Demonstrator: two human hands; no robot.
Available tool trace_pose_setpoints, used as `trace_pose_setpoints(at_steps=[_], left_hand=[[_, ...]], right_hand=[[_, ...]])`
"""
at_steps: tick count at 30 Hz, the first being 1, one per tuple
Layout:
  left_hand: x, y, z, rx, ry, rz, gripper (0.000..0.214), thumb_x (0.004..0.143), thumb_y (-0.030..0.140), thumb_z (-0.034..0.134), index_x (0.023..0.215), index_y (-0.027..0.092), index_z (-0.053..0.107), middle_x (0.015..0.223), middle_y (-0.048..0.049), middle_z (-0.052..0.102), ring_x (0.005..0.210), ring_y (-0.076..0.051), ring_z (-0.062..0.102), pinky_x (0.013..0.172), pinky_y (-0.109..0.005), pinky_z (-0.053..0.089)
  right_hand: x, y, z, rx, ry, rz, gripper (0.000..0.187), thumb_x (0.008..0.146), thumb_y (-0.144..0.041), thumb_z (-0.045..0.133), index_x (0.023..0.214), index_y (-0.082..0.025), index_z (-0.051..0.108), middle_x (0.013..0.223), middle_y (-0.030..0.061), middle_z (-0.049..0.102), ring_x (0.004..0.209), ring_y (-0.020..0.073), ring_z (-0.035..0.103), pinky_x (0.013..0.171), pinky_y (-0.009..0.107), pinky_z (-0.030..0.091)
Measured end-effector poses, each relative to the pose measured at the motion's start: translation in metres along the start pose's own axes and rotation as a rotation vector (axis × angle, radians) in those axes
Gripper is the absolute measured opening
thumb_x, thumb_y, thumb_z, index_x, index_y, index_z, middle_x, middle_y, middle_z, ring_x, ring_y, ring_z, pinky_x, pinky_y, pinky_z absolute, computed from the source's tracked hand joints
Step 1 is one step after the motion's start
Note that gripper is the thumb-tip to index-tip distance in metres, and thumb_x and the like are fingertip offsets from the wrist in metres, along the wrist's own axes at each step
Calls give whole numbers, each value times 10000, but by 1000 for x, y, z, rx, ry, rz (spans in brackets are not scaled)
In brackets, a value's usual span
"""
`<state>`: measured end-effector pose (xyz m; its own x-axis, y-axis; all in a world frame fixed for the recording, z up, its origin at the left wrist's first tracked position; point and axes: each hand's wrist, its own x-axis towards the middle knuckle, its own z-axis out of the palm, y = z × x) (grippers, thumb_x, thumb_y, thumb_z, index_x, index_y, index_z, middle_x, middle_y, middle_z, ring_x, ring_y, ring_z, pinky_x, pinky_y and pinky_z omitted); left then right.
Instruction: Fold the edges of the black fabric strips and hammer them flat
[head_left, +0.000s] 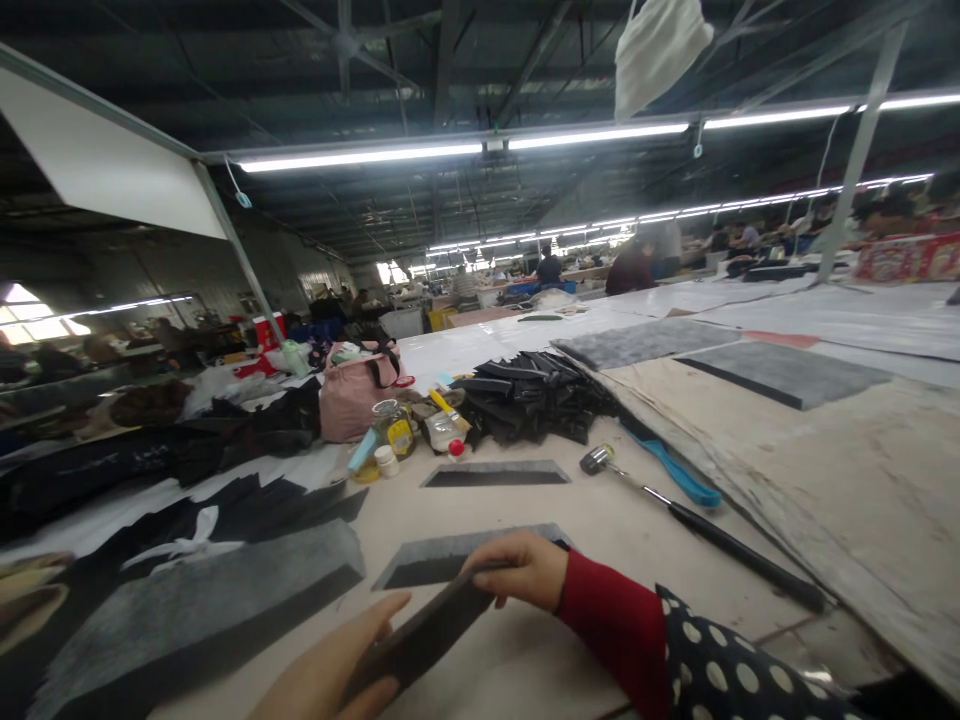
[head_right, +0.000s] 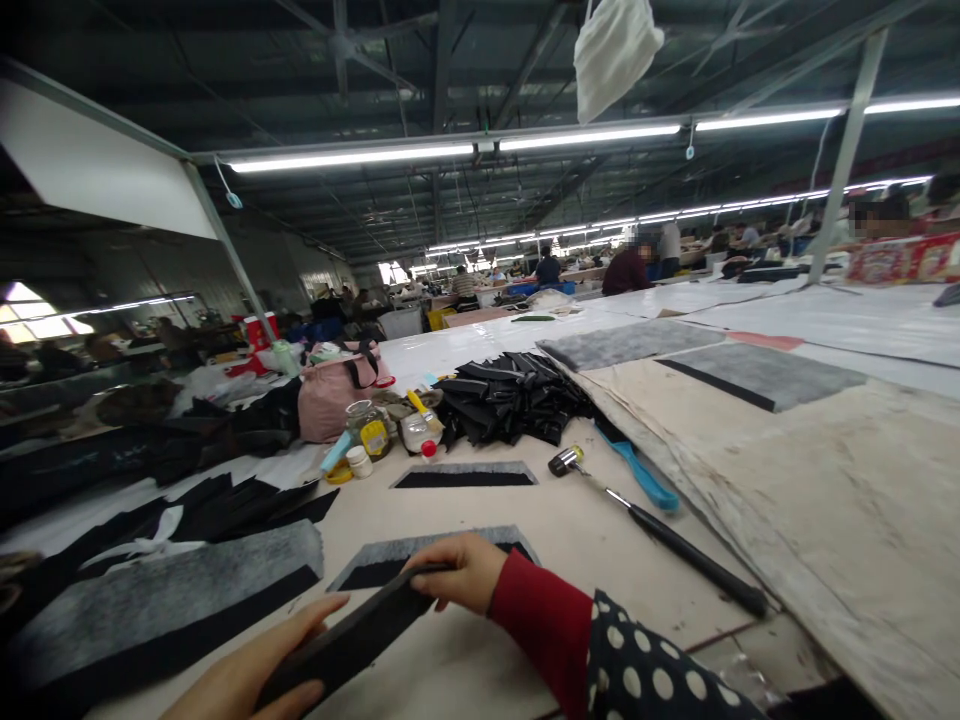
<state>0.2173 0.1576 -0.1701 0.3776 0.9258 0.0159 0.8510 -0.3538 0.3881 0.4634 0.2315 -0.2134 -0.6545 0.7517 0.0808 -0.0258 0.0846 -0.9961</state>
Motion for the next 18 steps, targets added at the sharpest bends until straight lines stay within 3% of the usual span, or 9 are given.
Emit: trace_pose_setpoints(at_steps=[3,5,8,11,15,18], left_hand=[[14,3,-8,-75,-235,-110,188,720,255,459,812,195,613,809,4,622,773,-177,568,698,-239,443],[26,-1,-11,-123,-284,-113,169,713,270,457,724,169,593,708,17,582,681,-152,535,605,-214,405],[49,-12,-8,-216,-260,-81,181,692,308,494,721,154,585,684,24,542,645,-129,497,554,-195,363],[76,-21,1,-263,-209,-11,235,675,343,517,760,144,607,746,4,550,702,-139,503,609,-200,380],[101,-24,17,-253,-193,-44,277,659,347,517,792,129,624,756,-13,560,716,-151,505,625,-208,387],[102,-25,27,-230,-203,-72,220,663,309,494,740,141,613,674,11,527,654,-133,488,564,-195,361]], right_hand=[[-9,-3,-26,-50,81,1,368,675,-446,587,826,-110,603,647,-2,525,542,78,478,510,220,430],[-16,0,-44,-141,138,48,359,704,-470,554,777,-119,567,627,-7,502,536,86,466,516,233,420],[-26,12,-70,-349,204,74,332,741,-466,504,731,-136,533,655,1,491,616,118,474,581,253,410],[-35,26,-88,-576,268,98,320,769,-455,446,682,-153,503,650,3,490,654,139,474,616,263,386],[-40,38,-98,-684,276,134,317,789,-448,399,684,-167,502,646,4,512,647,144,482,608,260,375],[-41,43,-98,-730,264,146,315,787,-436,390,674,-169,514,641,9,534,637,147,493,597,261,375]])
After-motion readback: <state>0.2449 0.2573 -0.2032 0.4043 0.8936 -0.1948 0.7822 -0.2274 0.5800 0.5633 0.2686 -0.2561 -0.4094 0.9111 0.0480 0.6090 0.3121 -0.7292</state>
